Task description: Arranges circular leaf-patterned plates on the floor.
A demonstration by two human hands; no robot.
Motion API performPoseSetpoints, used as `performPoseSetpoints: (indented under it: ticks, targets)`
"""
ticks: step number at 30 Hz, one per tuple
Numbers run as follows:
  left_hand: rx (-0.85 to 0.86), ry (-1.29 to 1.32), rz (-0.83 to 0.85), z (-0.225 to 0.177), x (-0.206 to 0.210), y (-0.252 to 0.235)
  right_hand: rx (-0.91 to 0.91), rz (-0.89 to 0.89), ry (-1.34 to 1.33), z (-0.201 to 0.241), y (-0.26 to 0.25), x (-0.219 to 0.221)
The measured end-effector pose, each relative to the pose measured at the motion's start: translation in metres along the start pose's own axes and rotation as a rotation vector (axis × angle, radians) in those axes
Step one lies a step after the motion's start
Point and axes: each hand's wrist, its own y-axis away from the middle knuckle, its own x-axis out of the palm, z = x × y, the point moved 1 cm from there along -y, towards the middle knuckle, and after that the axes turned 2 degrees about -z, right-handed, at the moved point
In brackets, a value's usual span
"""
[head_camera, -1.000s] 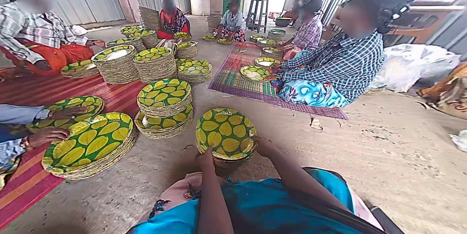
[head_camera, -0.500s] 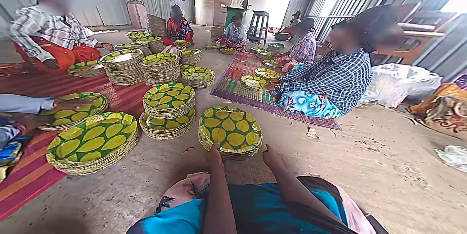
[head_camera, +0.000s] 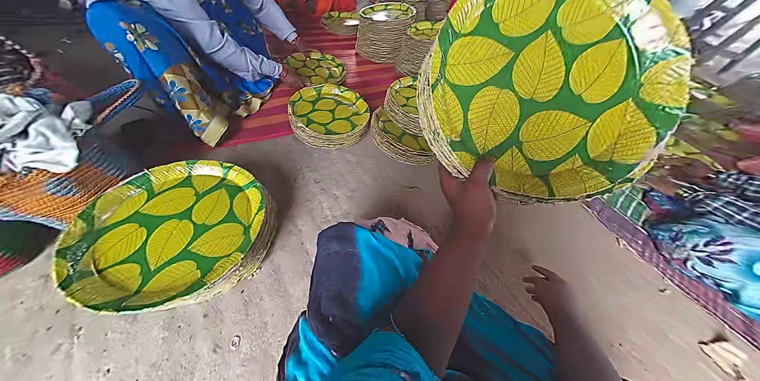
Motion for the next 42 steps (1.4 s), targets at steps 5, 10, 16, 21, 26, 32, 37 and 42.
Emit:
performPoseSetpoints:
  ticks: [5,10,16,21,26,32,37,42]
  targets:
    - [0.198,0.108,-0.032,-0.030,-0.008,-0.005,-0.014,0.045,0.042,0.000,-0.004,0.004]
    - [0.350,0.238,-0.120,-0.046,-0.011,-0.005,-0.028,0.083,0.101,0.000,-0.003,0.004]
    - [0.435,0.361,-0.389,-0.026,-0.019,-0.030,-0.006,0.129,0.123,0.006,0.003,0.007]
    - [0.042,0.252,-0.599,0.037,-0.059,-0.083,0.024,0.205,0.151,0.002,0.001,0.009]
    - [-0.162,-0.066,-0.492,0.077,-0.063,-0.070,0.015,0.267,0.223,0.002,0.001,0.010]
    - [-0.154,-0.221,-0.314,0.073,-0.056,-0.060,0.043,0.362,0.255,0.002,0.004,0.010]
    - [-0.205,-0.116,-0.307,0.057,-0.042,-0.056,0.053,0.527,0.384,0.002,0.008,0.016]
    - [-0.221,-0.045,-0.290,0.039,-0.031,-0.049,0.026,0.653,0.481,0.001,0.009,0.026]
